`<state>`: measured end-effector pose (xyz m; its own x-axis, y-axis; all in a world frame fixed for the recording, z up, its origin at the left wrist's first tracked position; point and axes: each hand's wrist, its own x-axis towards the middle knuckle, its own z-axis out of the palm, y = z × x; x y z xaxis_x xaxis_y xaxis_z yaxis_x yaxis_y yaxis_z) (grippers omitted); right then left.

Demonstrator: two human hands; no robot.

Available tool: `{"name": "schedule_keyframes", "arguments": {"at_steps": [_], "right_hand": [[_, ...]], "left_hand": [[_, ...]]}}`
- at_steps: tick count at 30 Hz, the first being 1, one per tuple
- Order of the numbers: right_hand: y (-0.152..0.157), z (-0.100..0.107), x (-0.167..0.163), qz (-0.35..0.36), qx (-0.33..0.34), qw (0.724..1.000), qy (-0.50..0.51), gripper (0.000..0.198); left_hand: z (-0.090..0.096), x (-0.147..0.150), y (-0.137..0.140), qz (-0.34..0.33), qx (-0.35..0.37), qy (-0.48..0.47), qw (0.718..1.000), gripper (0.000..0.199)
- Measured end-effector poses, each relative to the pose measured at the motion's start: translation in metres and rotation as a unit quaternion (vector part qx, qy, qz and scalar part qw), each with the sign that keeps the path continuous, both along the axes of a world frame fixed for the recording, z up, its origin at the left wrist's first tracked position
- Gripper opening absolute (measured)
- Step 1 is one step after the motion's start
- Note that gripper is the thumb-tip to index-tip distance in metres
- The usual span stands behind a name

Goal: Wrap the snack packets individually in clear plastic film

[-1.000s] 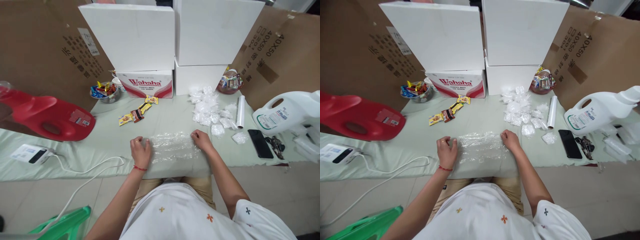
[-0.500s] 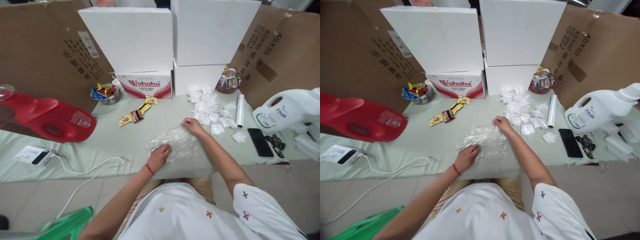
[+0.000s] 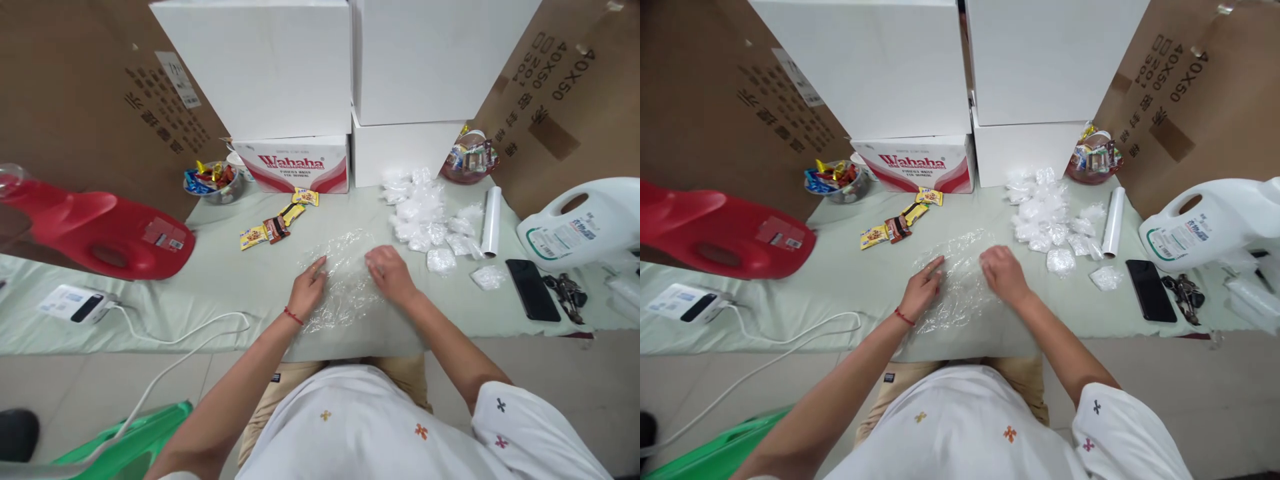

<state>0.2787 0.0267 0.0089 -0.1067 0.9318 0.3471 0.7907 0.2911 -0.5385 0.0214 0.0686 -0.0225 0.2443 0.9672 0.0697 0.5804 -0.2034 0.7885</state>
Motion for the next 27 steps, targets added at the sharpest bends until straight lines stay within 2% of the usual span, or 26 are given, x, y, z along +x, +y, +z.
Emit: {"name": "schedule_keyframes", "arguments": {"at_steps": [2,3,5,7,10,13,15,18,21,24,27], "right_hand": [[-0.038,-0.009,-0.008,0.103,0.003,0.993,-0.049,0.034],[-0.055,-0.016,-0.009,0.132,-0.007,0.988,-0.075,0.038],[-0.086,-0.029,-0.004,0.142,-0.038,0.982,-0.119,0.045],[-0.11,-0.039,0.011,0.108,-0.066,0.981,-0.144,0.048],[-0.133,-0.04,0.037,0.019,-0.087,0.984,-0.152,0.047],[-0.139,-0.029,0.049,-0.08,-0.064,0.987,-0.122,0.039],[-0.133,-0.021,0.041,-0.095,-0.036,0.991,-0.088,0.035],[-0.116,-0.016,0.002,-0.004,-0.028,0.998,-0.064,0.04],[-0.105,-0.019,-0.048,0.152,-0.091,0.981,-0.074,0.051],[-0.102,-0.018,-0.074,0.317,-0.175,0.93,-0.055,0.05],[-0.088,0.0,-0.07,0.453,-0.249,0.856,0.011,0.025]], "left_hand": [[0.008,-0.002,0.003,-0.023,0.041,0.055,0.997,0.04],[0.011,-0.004,0.005,-0.034,0.066,0.102,0.992,0.04],[0.014,-0.008,0.011,-0.05,0.103,0.206,0.972,0.04],[0.011,-0.013,0.019,-0.068,0.103,0.288,0.95,0.045],[0.002,-0.02,0.027,-0.098,0.071,0.34,0.933,0.054],[-0.003,-0.022,0.029,-0.101,0.054,0.35,0.93,0.057],[-0.003,-0.021,0.028,-0.1,0.044,0.349,0.931,0.058],[-0.003,-0.02,0.029,-0.103,0.045,0.339,0.934,0.058],[-0.006,-0.024,0.032,-0.108,0.068,0.326,0.937,0.055],[-0.009,-0.028,0.033,-0.11,0.09,0.309,0.94,0.053],[-0.011,-0.029,0.032,-0.106,0.099,0.284,0.948,0.052]]}}
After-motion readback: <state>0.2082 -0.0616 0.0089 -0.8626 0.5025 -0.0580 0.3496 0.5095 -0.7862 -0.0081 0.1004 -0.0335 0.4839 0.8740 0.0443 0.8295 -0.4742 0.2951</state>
